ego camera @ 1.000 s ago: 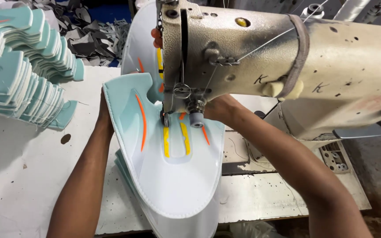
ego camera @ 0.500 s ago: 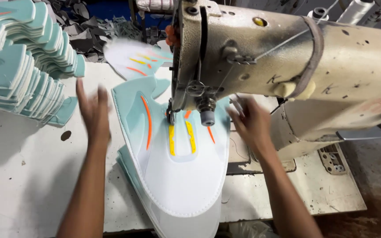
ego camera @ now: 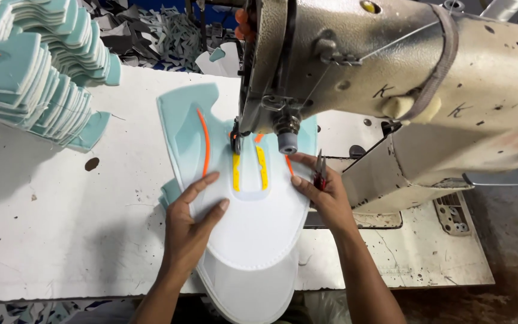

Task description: The person uses a sewing machine to stitch light blue and white slipper uppers. They guide the material under the needle, then use scissors to cut the thread and remove the finished slipper, repeating this process for multiple items.

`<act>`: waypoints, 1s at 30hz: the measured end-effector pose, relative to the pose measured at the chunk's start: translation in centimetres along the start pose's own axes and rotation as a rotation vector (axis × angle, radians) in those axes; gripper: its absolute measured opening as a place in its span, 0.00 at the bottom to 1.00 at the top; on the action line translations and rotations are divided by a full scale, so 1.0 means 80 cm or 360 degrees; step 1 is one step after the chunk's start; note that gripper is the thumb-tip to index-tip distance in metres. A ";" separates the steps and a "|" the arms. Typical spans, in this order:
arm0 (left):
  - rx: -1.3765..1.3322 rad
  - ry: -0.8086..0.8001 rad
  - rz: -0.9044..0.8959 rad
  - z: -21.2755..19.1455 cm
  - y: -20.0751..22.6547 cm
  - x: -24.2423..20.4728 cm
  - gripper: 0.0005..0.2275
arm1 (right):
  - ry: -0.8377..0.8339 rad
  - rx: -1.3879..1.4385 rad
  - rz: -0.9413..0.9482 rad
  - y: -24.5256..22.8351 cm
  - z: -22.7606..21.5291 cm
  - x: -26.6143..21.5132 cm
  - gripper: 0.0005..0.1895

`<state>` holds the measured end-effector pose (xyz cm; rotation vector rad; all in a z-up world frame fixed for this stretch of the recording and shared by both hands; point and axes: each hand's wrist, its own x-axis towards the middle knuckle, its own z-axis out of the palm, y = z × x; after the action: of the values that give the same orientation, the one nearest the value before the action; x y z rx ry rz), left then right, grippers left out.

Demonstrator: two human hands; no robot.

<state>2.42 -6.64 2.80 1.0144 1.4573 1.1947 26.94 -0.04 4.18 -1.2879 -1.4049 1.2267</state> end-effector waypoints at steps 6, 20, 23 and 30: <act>0.0011 0.0019 0.0453 0.003 -0.008 0.015 0.24 | -0.0012 0.0072 0.0011 0.016 -0.006 0.020 0.26; 0.0010 0.0045 0.0448 0.014 0.009 0.073 0.24 | -0.0014 0.0119 -0.0058 0.029 -0.010 0.068 0.29; 0.0043 0.0031 0.0483 0.015 0.010 0.084 0.23 | -0.0023 0.0175 -0.0080 0.039 -0.013 0.077 0.28; 0.0035 -0.0120 0.0442 0.005 0.022 0.117 0.24 | -0.0023 0.0214 -0.0183 0.064 -0.017 0.080 0.30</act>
<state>1.03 2.78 2.93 1.2951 1.3025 1.3225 28.35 6.40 -0.81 -1.0936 -1.3633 1.2325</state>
